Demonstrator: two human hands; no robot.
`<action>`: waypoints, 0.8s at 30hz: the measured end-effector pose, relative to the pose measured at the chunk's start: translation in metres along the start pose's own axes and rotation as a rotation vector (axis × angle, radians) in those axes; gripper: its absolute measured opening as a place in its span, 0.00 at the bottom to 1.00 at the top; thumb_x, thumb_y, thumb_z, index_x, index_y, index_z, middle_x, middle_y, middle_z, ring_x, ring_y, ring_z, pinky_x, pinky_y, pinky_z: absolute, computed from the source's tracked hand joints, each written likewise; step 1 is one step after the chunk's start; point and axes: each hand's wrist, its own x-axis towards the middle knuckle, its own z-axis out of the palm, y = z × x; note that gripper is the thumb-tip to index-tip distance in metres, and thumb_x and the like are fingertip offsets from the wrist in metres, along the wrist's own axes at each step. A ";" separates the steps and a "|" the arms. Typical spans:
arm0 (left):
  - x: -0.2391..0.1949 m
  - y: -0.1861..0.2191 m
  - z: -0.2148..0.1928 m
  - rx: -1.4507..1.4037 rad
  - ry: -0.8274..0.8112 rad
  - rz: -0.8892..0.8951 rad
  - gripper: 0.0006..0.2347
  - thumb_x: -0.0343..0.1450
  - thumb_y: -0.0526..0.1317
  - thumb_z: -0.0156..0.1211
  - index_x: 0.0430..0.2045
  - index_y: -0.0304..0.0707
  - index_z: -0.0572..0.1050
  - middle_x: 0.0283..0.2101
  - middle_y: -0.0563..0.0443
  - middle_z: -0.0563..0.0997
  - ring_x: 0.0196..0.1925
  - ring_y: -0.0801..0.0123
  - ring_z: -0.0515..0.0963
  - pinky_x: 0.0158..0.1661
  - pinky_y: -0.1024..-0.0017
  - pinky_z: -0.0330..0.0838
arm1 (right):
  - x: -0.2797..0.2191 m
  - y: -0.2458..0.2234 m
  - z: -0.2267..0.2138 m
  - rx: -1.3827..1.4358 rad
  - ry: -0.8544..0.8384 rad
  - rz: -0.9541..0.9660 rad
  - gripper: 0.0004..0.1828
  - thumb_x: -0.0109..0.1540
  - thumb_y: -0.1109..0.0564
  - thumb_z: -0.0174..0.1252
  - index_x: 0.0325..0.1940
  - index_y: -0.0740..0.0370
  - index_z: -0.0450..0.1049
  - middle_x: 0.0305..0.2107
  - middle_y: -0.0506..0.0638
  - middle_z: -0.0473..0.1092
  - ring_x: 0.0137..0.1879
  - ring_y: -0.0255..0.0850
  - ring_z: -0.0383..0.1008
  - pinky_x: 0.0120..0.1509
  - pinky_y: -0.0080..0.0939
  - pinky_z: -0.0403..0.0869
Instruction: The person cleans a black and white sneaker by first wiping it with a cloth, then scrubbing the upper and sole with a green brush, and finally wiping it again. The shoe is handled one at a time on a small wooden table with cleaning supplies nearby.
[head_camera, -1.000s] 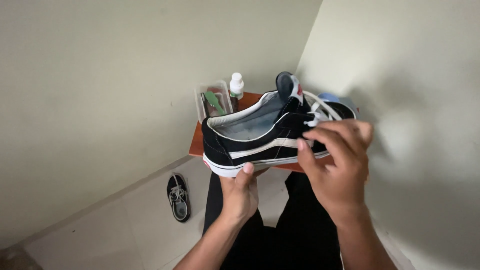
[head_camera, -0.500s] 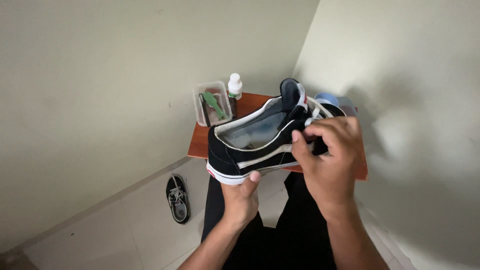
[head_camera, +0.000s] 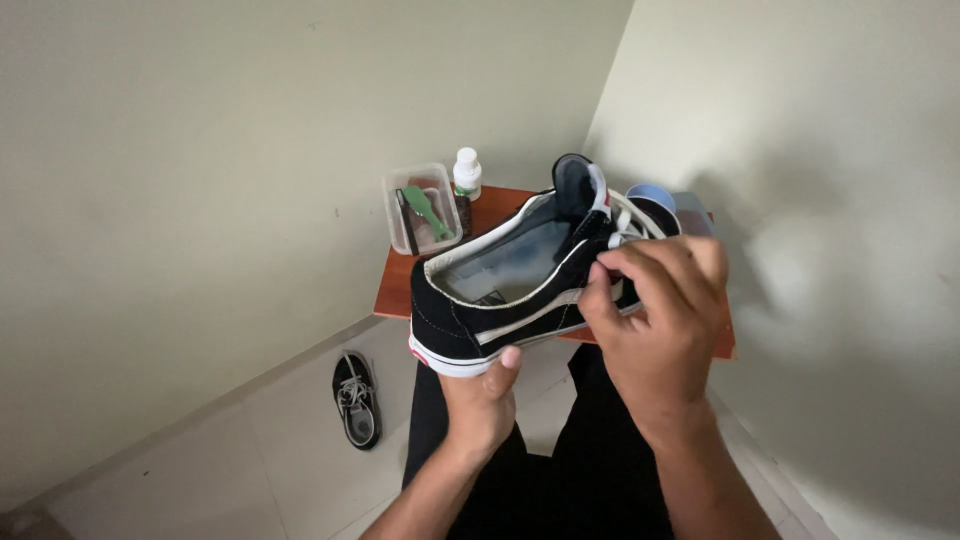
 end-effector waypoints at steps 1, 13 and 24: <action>-0.001 0.001 -0.001 0.052 -0.001 0.017 0.32 0.69 0.45 0.71 0.64 0.30 0.62 0.63 0.40 0.73 0.66 0.55 0.72 0.69 0.57 0.63 | 0.001 0.000 -0.001 -0.019 -0.003 -0.036 0.04 0.63 0.69 0.65 0.36 0.67 0.76 0.34 0.53 0.74 0.45 0.51 0.67 0.50 0.48 0.69; 0.003 0.000 0.003 -0.065 0.041 -0.088 0.36 0.69 0.42 0.68 0.70 0.34 0.53 0.69 0.38 0.67 0.70 0.53 0.67 0.71 0.56 0.58 | 0.006 0.000 -0.002 -0.039 0.005 -0.102 0.09 0.59 0.76 0.59 0.31 0.67 0.72 0.29 0.52 0.72 0.40 0.49 0.67 0.50 0.46 0.67; 0.013 0.016 0.009 -0.222 0.192 -0.457 0.28 0.67 0.44 0.61 0.65 0.45 0.63 0.62 0.45 0.75 0.62 0.52 0.76 0.50 0.45 0.80 | -0.023 -0.009 -0.010 0.074 -0.082 0.030 0.01 0.66 0.69 0.59 0.41 0.68 0.75 0.35 0.54 0.74 0.47 0.51 0.65 0.50 0.48 0.68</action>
